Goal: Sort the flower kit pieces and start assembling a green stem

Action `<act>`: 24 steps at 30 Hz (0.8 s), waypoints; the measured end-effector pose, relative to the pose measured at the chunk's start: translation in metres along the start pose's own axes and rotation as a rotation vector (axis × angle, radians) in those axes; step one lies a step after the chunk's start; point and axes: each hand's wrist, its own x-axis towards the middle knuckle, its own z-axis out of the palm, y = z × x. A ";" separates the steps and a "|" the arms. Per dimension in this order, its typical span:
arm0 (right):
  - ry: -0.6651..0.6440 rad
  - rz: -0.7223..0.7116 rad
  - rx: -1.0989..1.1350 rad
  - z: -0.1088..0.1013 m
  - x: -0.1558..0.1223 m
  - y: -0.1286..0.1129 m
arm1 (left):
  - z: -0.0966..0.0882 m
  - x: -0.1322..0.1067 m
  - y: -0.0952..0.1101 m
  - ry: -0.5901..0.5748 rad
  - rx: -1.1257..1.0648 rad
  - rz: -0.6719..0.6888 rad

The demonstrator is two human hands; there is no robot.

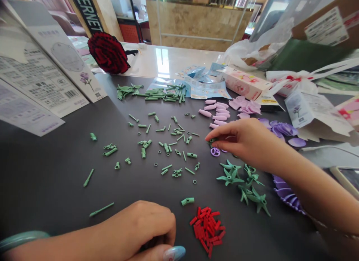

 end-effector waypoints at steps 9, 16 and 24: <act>-0.187 0.186 0.450 0.005 -0.004 -0.004 | -0.002 0.001 0.001 -0.012 -0.030 -0.011; -0.275 0.147 0.777 0.010 -0.013 -0.016 | -0.003 0.002 0.002 -0.030 -0.047 -0.031; -0.355 0.142 1.049 0.019 -0.017 -0.024 | -0.002 -0.001 0.003 -0.015 -0.025 -0.016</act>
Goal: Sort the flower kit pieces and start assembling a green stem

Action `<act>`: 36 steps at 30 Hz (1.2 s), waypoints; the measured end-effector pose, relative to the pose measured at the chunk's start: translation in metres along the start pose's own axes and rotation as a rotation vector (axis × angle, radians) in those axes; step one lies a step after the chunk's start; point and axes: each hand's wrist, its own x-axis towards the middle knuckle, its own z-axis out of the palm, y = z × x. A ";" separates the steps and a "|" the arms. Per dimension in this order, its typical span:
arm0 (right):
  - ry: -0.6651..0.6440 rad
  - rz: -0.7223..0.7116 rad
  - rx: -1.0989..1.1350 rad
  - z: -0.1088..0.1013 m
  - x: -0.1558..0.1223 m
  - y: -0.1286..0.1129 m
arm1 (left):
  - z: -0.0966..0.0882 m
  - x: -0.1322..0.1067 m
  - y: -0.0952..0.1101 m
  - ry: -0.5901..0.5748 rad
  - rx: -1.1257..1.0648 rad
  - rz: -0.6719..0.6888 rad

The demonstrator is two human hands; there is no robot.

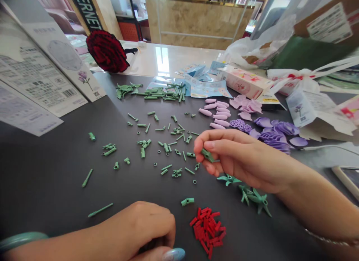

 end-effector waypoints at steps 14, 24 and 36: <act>0.326 -0.262 -1.342 -0.010 0.018 0.027 | -0.001 0.000 -0.001 -0.005 0.025 0.002; 0.189 -0.321 -1.563 -0.003 0.024 0.035 | 0.000 0.000 -0.003 0.019 -0.009 0.047; 0.176 -0.090 -0.469 0.013 0.013 0.020 | -0.001 0.000 -0.003 0.015 -0.034 0.037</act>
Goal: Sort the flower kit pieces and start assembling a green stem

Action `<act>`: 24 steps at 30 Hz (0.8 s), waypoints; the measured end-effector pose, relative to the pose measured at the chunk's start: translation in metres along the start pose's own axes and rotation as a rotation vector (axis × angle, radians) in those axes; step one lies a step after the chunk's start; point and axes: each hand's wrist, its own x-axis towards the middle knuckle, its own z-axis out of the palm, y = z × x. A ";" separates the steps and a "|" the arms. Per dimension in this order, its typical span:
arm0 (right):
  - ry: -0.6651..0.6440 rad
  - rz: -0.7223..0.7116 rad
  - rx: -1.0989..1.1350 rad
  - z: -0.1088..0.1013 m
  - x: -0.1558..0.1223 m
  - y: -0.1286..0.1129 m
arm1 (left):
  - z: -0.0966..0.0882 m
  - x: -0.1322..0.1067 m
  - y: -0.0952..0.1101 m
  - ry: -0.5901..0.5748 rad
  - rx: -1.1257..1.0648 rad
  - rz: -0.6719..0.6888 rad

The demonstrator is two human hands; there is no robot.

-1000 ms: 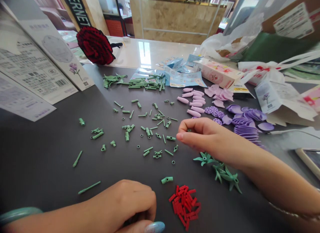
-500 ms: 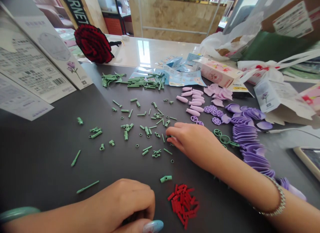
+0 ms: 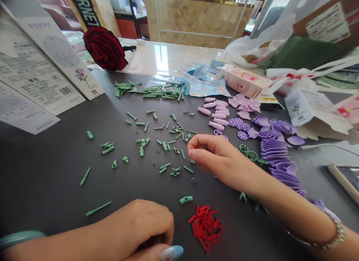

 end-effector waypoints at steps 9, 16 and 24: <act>-0.123 0.132 0.516 0.000 -0.002 -0.007 | 0.001 -0.002 0.002 -0.001 0.041 -0.005; -0.032 0.052 0.027 0.001 -0.002 -0.003 | 0.002 -0.001 0.000 0.018 0.049 0.017; 0.313 -0.385 -0.953 -0.022 0.018 -0.004 | 0.003 0.001 -0.001 -0.006 0.057 0.003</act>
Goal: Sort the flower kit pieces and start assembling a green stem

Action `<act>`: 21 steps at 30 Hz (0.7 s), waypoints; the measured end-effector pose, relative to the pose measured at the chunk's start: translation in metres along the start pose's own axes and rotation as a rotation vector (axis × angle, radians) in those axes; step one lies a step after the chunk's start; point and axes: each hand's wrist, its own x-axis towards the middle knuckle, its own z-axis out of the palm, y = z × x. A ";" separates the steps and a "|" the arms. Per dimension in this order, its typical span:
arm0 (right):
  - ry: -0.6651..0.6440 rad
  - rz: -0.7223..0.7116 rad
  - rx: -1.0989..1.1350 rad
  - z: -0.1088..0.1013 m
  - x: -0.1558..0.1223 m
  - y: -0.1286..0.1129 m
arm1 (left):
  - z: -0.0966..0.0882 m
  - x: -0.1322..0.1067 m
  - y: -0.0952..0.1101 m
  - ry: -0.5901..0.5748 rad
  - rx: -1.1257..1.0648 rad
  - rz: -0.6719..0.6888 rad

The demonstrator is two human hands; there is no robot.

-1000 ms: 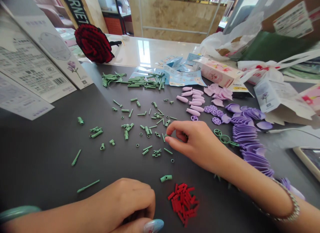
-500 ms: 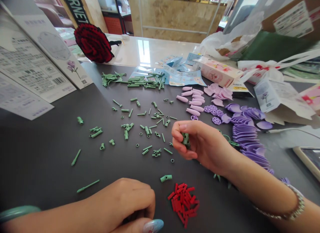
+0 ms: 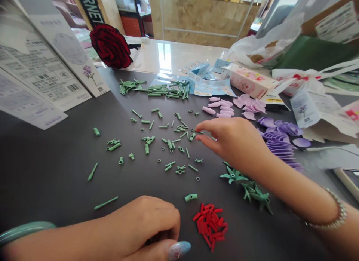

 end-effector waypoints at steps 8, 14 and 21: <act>-0.367 -0.205 -0.367 0.016 0.030 0.012 | -0.003 0.002 -0.001 -0.036 -0.024 0.004; -0.316 -0.071 -0.084 0.003 0.042 0.005 | -0.002 0.000 0.000 -0.016 0.022 0.007; -0.240 0.339 0.916 -0.011 0.047 0.001 | 0.000 0.000 -0.002 0.011 -0.005 0.022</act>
